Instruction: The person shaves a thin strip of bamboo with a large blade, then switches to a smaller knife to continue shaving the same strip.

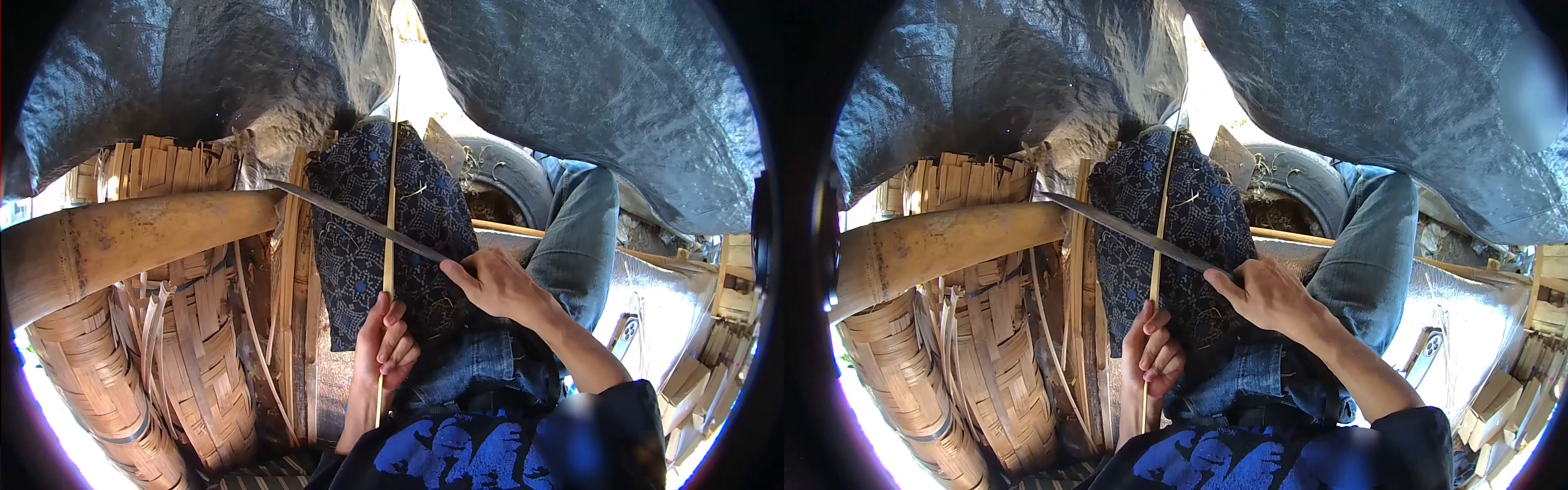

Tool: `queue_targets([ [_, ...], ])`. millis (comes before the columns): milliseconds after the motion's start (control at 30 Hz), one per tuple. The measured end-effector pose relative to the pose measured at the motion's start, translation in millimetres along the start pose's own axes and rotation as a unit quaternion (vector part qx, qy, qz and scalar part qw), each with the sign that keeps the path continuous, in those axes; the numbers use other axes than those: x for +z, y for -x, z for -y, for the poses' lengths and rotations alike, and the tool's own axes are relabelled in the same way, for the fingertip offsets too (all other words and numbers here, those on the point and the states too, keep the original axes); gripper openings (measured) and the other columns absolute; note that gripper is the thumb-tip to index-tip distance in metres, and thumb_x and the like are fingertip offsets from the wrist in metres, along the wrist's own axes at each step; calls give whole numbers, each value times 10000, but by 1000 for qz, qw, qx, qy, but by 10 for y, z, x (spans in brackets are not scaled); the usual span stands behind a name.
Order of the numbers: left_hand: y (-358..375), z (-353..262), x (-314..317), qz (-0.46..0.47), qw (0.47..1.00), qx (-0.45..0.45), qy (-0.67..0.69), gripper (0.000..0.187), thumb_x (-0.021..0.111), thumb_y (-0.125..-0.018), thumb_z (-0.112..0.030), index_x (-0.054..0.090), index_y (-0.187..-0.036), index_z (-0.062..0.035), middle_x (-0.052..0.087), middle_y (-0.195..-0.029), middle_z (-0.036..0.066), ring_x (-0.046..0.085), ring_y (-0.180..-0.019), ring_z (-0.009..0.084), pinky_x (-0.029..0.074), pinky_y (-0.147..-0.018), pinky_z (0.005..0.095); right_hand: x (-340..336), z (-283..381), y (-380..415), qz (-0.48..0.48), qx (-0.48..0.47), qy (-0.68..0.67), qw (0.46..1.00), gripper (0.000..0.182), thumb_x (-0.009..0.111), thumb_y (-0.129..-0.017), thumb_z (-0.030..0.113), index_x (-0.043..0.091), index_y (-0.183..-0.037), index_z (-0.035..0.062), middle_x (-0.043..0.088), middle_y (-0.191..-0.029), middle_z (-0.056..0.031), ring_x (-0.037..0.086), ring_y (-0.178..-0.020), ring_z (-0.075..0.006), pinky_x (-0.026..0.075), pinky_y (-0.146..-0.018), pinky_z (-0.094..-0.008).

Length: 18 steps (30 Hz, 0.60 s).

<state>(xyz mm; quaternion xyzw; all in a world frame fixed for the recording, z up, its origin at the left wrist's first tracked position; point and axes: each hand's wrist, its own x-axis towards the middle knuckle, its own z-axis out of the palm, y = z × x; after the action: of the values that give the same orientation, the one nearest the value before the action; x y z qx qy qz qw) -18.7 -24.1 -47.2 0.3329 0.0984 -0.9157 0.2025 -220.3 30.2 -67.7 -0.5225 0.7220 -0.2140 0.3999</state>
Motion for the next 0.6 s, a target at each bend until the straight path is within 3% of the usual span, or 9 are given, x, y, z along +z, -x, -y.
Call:
queue_targets([
  [100,25,42,89,-69,994,13,-88,369,341,-986,-393,408,-725,-141,266,-351,-60,199,-241,56,146,-294,190,218,-220,70,-56,-117,98,987,420,520,-909,401,662,-848,11,544,-599,-194,543,-576,-380,410,-549,-453],
  [133,35,63,104,-103,988,18,-117,370,352,-982,-400,404,-718,-146,258,-352,-63,190,-243,52,140,-295,189,301,-254,55,-56,-114,96,987,420,520,-909,401,662,-848,11,544,-599,-194,543,-576,-380,410,-549,-453],
  [200,45,94,79,-89,989,19,-119,373,353,-981,-405,405,-715,-149,253,-353,-63,186,-243,54,140,-297,190,407,-278,0,-177,-113,67,975,537,555,-879,445,582,-611,-19,418,-409,-130,469,-389,-332,354,-377,-434],
  [233,39,107,72,-74,990,22,-120,376,353,-980,-409,406,-712,-152,248,-354,-63,182,-244,56,140,-299,190,402,-273,-8,-179,-111,68,975,537,555,-879,445,582,-611,-19,418,-409,-130,469,-389,-332,354,-377,-434],
  [333,50,132,99,-91,988,24,-125,390,348,-980,-414,397,-691,-158,251,-355,-61,175,-244,62,137,-303,198,380,-182,-49,-124,-62,38,990,615,520,-886,486,529,-541,-23,435,-399,-150,476,-371,-353,362,-366,-442],
  [400,111,205,88,-78,991,11,-111,395,344,-981,-414,391,-682,-159,251,-353,-60,170,-244,65,136,-305,202,261,-24,-129,-58,75,-6,995,554,508,-900,462,599,-696,-45,491,-536,-246,522,-531,-427,384,-508,-496],
  [433,166,236,71,-69,993,-1,-95,401,341,-981,-414,386,-673,-161,251,-351,-60,166,-244,69,135,-306,207,211,-1,-214,-59,77,-7,995,554,508,-900,462,599,-696,-45,491,-536,-246,522,-531,-427,384,-508,-496],
  [500,261,250,66,-70,995,7,-72,410,303,-994,-381,397,-668,-151,253,-342,-56,173,-233,67,123,-287,206,111,18,-399,-41,125,-85,988,688,467,-897,524,514,-554,-70,471,-516,-283,526,-527,-444,385,-511,-501],
  [600,256,223,-7,-21,1000,21,-9,417,252,-1009,-331,419,-683,-132,268,-338,-45,192,-227,65,123,-274,202,91,-24,-513,-28,106,-44,993,741,437,-900,547,486,-516,-85,491,-551,-301,547,-560,-439,388,-522,-489],
])
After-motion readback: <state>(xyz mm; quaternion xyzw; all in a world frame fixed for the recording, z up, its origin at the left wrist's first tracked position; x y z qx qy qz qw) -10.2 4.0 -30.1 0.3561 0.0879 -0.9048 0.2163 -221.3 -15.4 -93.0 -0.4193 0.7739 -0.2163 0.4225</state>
